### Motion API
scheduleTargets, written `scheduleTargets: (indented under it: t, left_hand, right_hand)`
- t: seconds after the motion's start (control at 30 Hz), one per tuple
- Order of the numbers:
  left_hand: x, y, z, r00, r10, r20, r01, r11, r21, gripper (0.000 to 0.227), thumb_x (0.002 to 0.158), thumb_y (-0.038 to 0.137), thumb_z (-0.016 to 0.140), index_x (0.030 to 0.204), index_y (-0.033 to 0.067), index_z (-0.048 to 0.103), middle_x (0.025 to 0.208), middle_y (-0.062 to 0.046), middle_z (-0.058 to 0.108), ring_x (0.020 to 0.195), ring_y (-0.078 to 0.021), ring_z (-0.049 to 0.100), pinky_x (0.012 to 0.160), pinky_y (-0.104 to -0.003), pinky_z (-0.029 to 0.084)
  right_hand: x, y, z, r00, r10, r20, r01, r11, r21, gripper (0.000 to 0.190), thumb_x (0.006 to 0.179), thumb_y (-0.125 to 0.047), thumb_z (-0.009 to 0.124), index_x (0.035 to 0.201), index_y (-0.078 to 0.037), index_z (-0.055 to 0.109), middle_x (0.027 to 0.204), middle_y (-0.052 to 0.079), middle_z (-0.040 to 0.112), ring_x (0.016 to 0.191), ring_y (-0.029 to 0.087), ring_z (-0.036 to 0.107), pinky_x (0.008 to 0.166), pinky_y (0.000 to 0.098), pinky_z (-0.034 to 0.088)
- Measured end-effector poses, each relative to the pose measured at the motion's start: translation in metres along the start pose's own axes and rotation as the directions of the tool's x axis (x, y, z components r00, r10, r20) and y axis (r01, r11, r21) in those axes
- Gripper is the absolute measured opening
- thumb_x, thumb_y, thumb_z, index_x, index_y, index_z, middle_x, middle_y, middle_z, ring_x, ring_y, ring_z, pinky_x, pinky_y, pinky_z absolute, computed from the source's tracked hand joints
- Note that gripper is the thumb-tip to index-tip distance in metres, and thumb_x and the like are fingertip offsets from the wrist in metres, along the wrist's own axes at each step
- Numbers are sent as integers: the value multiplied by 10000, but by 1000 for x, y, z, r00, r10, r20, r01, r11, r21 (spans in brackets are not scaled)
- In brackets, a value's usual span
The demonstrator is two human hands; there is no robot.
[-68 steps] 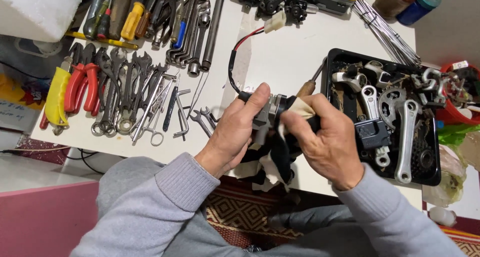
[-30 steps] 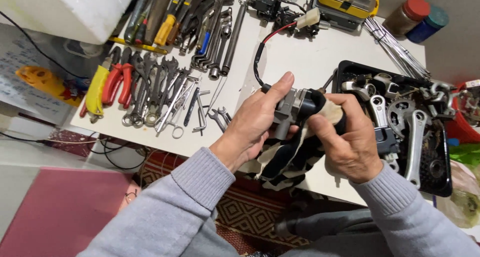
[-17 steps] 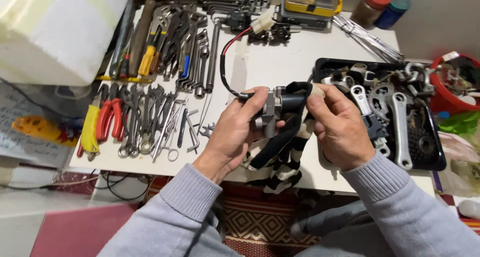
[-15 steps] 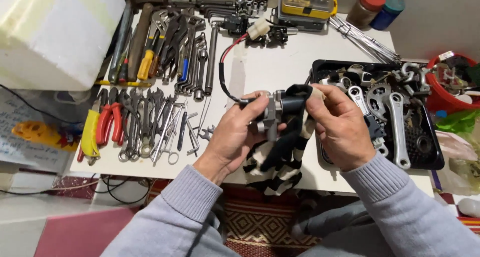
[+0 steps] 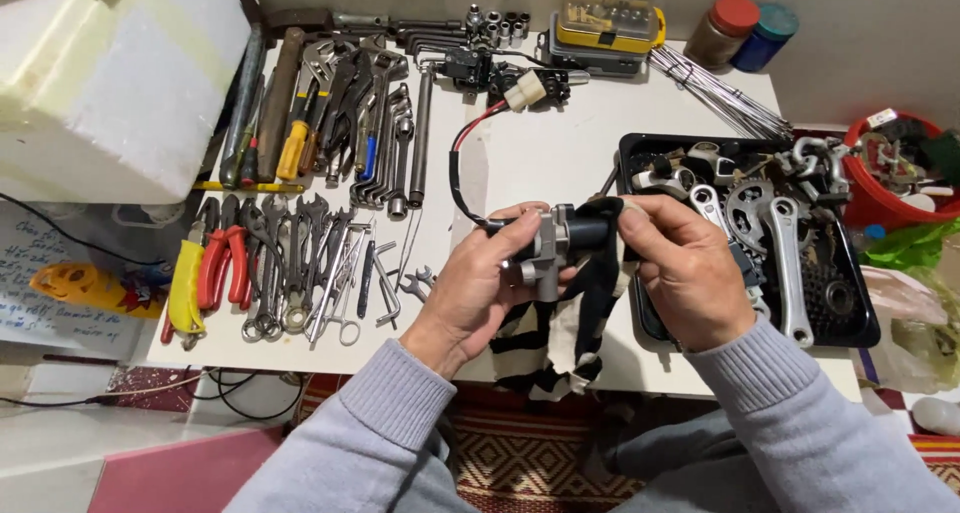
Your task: The person uses a screwdriver to adjust a small black electrical component, then wipes it thoroughly with a cloth. The person places the cleaned component on the table among other parts.
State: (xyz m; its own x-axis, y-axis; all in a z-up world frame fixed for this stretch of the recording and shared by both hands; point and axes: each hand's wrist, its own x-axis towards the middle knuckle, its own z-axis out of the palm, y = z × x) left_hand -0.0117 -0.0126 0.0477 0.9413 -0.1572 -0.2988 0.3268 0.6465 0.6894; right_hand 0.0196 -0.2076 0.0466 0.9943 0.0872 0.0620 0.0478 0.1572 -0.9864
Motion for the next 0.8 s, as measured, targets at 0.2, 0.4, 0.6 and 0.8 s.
scheduleTargets:
  t: [0.2, 0.4, 0.6, 0.8]
  left_hand:
    - [4, 7, 4, 995, -17, -103, 14, 999, -38, 438, 918, 331, 672, 1241, 44, 600, 999, -200, 637, 822, -408, 728, 759, -530, 639]
    - [10, 0, -3, 986, -142, -85, 138, 989, -58, 429, 893, 418, 689, 1149, 74, 674, 950, -223, 697, 745, -401, 742, 678, -513, 658]
    - [14, 4, -8, 983, -131, -126, 123, 990, -68, 405, 895, 411, 690, 1141, 90, 670, 946, -214, 719, 715, -374, 741, 663, -495, 663]
    - [17, 6, -9, 984, -81, -157, 73, 996, -59, 375, 903, 385, 688, 1127, 85, 663, 956, -222, 727, 739, -387, 745, 693, -506, 661]
  right_hand:
    - [11, 9, -7, 998, 27, -50, -23, 997, 79, 233, 998, -120, 659, 1202, -20, 713, 861, 61, 688, 764, 91, 667, 653, 229, 604]
    - [5, 4, -13, 992, 105, 73, -121, 954, 273, 160, 913, -76, 719, 1062, -20, 735, 753, 47, 640, 727, 148, 700, 613, 256, 613]
    - [10, 5, -14, 991, 117, 58, -128, 961, 247, 257, 848, 22, 713, 1104, 22, 714, 807, 109, 693, 746, 194, 721, 671, 323, 631]
    - [11, 8, -11, 995, 88, -54, -77, 982, 173, 243, 906, 25, 665, 1145, 13, 705, 847, 90, 677, 748, 153, 669, 695, 293, 603]
